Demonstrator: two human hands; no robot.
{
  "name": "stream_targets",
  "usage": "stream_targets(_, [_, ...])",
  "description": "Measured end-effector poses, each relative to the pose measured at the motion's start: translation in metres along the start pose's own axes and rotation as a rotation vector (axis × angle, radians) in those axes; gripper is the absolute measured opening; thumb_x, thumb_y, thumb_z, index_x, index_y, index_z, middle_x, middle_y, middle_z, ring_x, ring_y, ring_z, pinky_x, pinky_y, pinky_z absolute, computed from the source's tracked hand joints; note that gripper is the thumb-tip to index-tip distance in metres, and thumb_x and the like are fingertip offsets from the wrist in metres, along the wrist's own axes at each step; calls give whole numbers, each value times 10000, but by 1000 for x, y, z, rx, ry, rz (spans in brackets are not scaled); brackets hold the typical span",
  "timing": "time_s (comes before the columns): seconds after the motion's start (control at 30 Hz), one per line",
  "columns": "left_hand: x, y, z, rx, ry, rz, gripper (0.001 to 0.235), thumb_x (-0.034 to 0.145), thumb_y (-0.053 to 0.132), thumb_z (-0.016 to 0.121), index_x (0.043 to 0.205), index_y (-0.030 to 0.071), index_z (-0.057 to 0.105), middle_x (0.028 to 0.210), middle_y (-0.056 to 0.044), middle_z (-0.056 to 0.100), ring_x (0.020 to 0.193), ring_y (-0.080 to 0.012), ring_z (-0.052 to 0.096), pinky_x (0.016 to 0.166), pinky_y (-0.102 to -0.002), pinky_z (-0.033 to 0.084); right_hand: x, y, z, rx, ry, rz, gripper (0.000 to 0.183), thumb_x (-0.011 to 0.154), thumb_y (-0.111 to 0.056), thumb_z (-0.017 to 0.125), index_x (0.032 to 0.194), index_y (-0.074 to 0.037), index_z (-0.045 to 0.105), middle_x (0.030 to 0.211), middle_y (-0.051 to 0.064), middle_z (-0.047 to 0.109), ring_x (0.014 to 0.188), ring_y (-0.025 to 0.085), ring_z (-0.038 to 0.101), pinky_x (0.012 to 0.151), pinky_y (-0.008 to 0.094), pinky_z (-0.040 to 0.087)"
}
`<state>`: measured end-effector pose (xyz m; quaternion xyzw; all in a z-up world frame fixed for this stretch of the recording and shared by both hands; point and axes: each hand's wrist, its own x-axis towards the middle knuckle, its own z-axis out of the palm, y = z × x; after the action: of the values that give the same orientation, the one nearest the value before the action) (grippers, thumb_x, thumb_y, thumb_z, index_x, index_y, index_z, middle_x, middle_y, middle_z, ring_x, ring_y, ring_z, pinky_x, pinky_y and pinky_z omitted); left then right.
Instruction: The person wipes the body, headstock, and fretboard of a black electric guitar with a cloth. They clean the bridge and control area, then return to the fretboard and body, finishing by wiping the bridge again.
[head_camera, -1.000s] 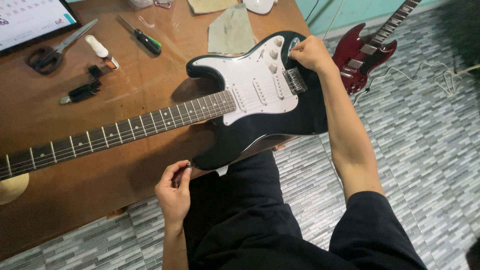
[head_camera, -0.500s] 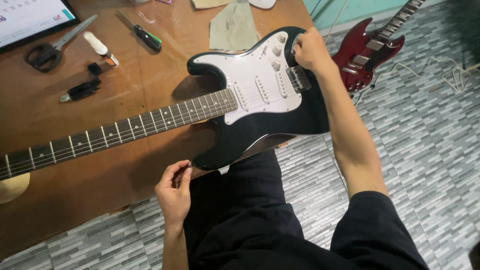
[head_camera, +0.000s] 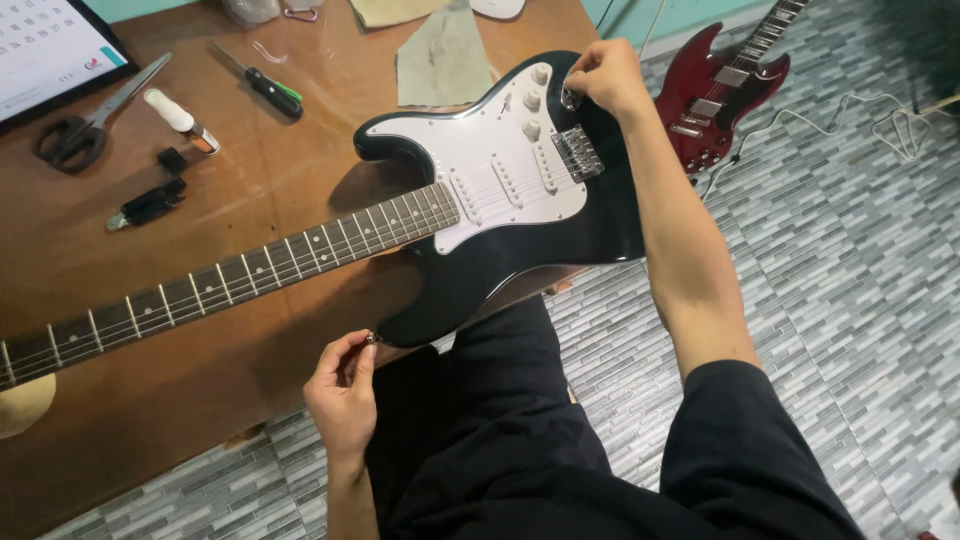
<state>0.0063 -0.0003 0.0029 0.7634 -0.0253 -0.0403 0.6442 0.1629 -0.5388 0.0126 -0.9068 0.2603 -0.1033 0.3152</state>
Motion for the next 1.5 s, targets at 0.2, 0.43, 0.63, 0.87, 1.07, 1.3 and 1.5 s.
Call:
stream_targets(0.2, [1, -3, -2, 9, -21, 5, 171, 952, 32, 683, 1115, 40, 734, 1070, -66, 748, 970, -139, 706, 861, -226, 595, -27, -19, -15, -186, -235, -230, 443, 832, 149, 474, 1123, 4, 775, 1147, 166, 753, 1046, 281, 698, 819, 388, 569])
stream_targets(0.43, [0, -1, -2, 16, -16, -24, 158, 951, 48, 683, 1096, 46, 744, 1056, -54, 751, 960, -133, 706, 855, -224, 588, -2, -28, -8, -355, -138, -149, 166, 788, 59, 759, 876, -64, 826, 895, 149, 767, 841, 293, 709, 713, 416, 612])
stream_targets(0.63, [1, 3, -3, 3, -23, -14, 164, 948, 41, 684, 1101, 50, 744, 1059, -57, 752, 976, -135, 706, 868, -225, 588, -8, -42, 4, -533, -127, -80, 238, 796, 155, 658, 644, 26, 528, 737, 199, 589, 664, 376, 619, 556, 476, 500])
stream_targets(0.87, [2, 0, -2, -4, -11, -5, 159, 949, 46, 680, 1096, 38, 741, 1058, -59, 752, 974, -139, 714, 878, -227, 594, -6, -35, -14, -412, -154, -181, 301, 789, 139, 648, 938, -60, 817, 975, 202, 747, 881, 381, 689, 714, 478, 590])
stream_targets(1.07, [0, 0, -3, -26, -10, -13, 157, 950, 36, 676, 1094, 35, 738, 1066, -68, 754, 989, -150, 720, 895, -235, 603, -5, -17, 15, -464, -23, -119, 186, 818, 140, 618, 837, -9, 727, 891, 208, 712, 826, 413, 692, 721, 512, 564])
stream_targets(1.3, [-1, 2, -2, 6, -5, -33, 162, 942, 53, 679, 1090, 40, 742, 1069, -64, 758, 984, -152, 725, 903, -245, 602, -7, -51, -6, -515, -299, 82, 226, 870, 8, 726, 766, 65, 534, 903, 232, 660, 814, 391, 625, 596, 495, 483])
stream_targets(1.5, [-2, 4, -2, -6, 9, -18, 153, 933, 50, 681, 1070, 48, 750, 1042, -53, 764, 960, -143, 729, 877, -236, 605, -9, -73, -20, -541, -414, 126, 218, 947, -84, 592, 787, 64, 593, 855, 187, 657, 740, 350, 573, 576, 480, 429])
